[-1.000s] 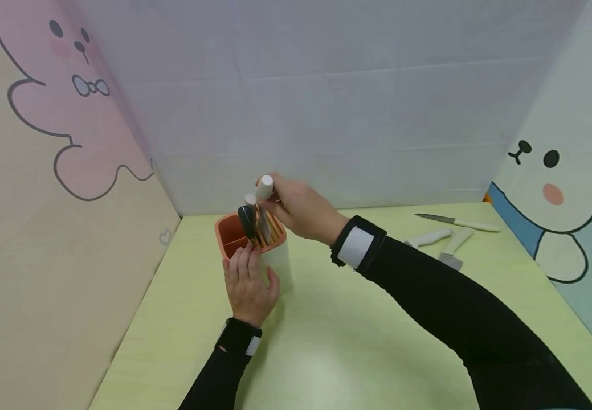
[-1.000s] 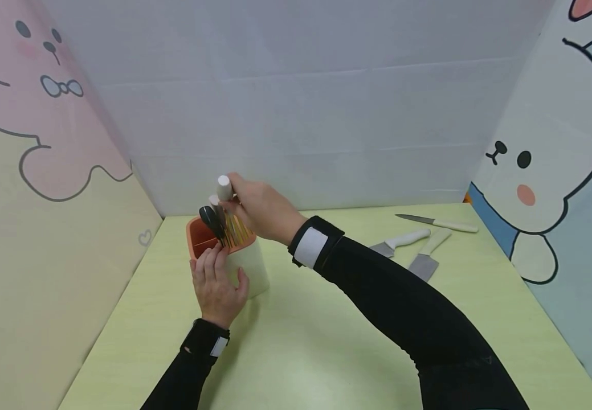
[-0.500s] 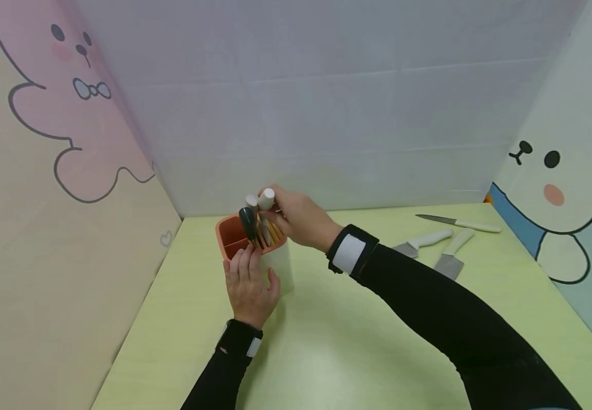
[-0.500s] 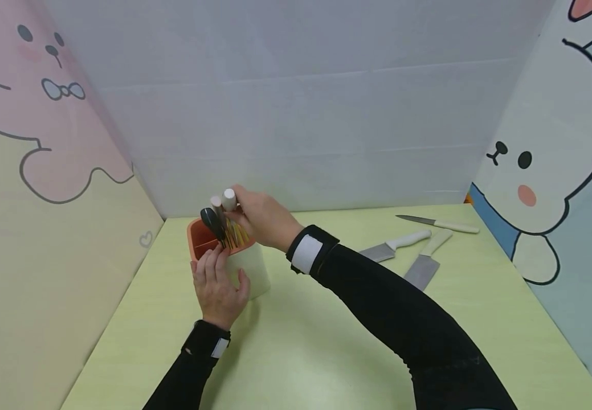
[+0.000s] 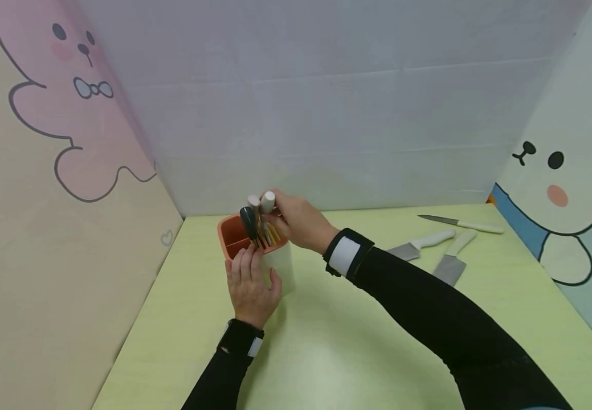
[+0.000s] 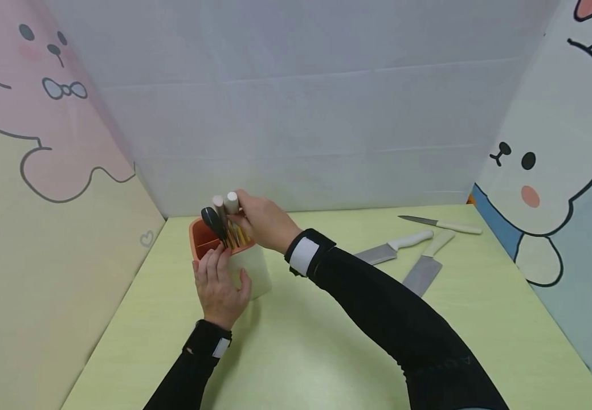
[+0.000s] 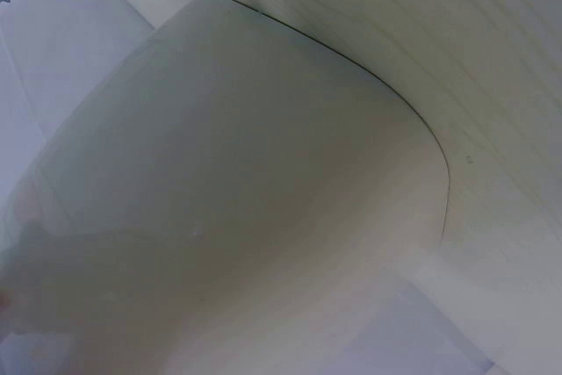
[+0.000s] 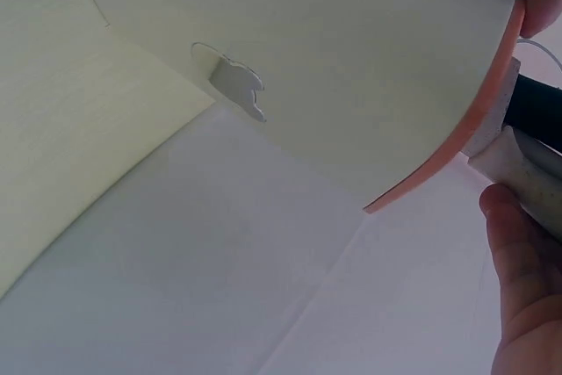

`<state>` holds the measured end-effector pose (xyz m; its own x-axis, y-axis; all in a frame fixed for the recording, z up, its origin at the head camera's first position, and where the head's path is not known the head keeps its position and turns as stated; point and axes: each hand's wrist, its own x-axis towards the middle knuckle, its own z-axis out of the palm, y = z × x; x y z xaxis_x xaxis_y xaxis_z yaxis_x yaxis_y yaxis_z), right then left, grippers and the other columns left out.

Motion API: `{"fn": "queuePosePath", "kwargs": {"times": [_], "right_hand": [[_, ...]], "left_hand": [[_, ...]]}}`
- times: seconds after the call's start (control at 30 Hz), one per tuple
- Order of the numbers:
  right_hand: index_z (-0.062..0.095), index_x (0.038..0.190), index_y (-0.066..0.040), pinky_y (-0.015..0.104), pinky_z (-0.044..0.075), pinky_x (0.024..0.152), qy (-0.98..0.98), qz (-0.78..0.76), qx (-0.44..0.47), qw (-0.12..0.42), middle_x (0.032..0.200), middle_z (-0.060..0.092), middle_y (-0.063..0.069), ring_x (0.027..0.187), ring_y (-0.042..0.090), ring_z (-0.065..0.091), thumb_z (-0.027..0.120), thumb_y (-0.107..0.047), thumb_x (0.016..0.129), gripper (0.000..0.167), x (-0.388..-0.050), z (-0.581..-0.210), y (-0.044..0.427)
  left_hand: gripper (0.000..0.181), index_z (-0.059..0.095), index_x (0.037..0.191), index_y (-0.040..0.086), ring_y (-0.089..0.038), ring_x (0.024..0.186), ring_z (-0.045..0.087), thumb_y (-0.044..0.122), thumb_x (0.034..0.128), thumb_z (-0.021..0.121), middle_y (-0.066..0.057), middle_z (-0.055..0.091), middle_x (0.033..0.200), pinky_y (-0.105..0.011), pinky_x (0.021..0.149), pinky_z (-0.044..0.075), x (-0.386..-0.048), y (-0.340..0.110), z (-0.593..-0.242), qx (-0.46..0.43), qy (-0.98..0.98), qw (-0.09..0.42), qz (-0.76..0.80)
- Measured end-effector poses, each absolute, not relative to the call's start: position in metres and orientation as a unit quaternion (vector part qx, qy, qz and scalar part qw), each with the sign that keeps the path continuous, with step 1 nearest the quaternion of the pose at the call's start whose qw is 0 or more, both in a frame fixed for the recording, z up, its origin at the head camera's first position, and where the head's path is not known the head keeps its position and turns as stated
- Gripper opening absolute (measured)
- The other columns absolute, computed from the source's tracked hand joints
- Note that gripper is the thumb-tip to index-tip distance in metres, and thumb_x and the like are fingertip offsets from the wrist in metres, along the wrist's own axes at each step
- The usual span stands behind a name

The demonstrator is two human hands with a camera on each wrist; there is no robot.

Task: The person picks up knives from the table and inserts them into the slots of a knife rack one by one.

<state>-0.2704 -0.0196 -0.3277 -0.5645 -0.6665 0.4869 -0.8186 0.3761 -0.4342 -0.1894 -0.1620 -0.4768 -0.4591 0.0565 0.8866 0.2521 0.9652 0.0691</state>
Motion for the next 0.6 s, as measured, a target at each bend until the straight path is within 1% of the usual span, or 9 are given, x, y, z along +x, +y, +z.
{"fn": "queuePosePath", "kwargs": {"times": [0.13, 0.27, 0.43, 0.6], "right_hand": [[0.051, 0.121, 0.000, 0.030, 0.053, 0.085, -0.833, 0.322, 0.439, 0.100, 0.111, 0.068, 0.012, 0.101, 0.021, 0.067, 0.058, -0.013, 0.095, 0.030, -0.270, -0.332, -0.021], [0.053, 0.120, -0.002, 0.029, 0.052, 0.085, -0.839, 0.317, 0.434, 0.088, 0.110, 0.068, 0.010, 0.100, 0.020, 0.067, 0.059, -0.013, 0.094, 0.029, -0.270, -0.338, -0.022], [0.053, 0.119, -0.003, 0.026, 0.053, 0.081, -0.831, 0.324, 0.442, 0.092, 0.107, 0.069, 0.008, 0.096, 0.017, 0.068, 0.061, -0.013, 0.093, 0.028, -0.270, -0.343, -0.022], [0.054, 0.118, -0.004, 0.024, 0.053, 0.078, -0.821, 0.326, 0.457, 0.102, 0.106, 0.069, 0.006, 0.093, 0.015, 0.068, 0.061, -0.014, 0.093, 0.027, -0.269, -0.346, -0.022]], "left_hand": [[0.056, 0.050, 0.127, -0.002, -0.035, 0.119, 0.043, 0.020, 0.0769, 0.060, -0.017, 0.050, 0.133, -0.054, 0.107, 0.025, -0.190, -0.162, -0.477, -0.091, -0.848, 0.514, -0.095], [0.055, 0.051, 0.126, -0.002, -0.036, 0.118, 0.044, 0.019, 0.0759, 0.060, -0.018, 0.050, 0.132, -0.051, 0.110, 0.022, -0.190, -0.161, -0.477, -0.094, -0.845, 0.519, -0.094], [0.055, 0.051, 0.125, -0.002, -0.035, 0.118, 0.044, 0.019, 0.0754, 0.061, -0.018, 0.051, 0.131, -0.050, 0.112, 0.019, -0.191, -0.161, -0.477, -0.098, -0.841, 0.524, -0.092], [0.056, 0.050, 0.127, -0.002, -0.035, 0.118, 0.044, 0.019, 0.0756, 0.060, -0.017, 0.051, 0.131, -0.051, 0.111, 0.020, -0.192, -0.162, -0.477, -0.097, -0.838, 0.530, -0.090]]}}
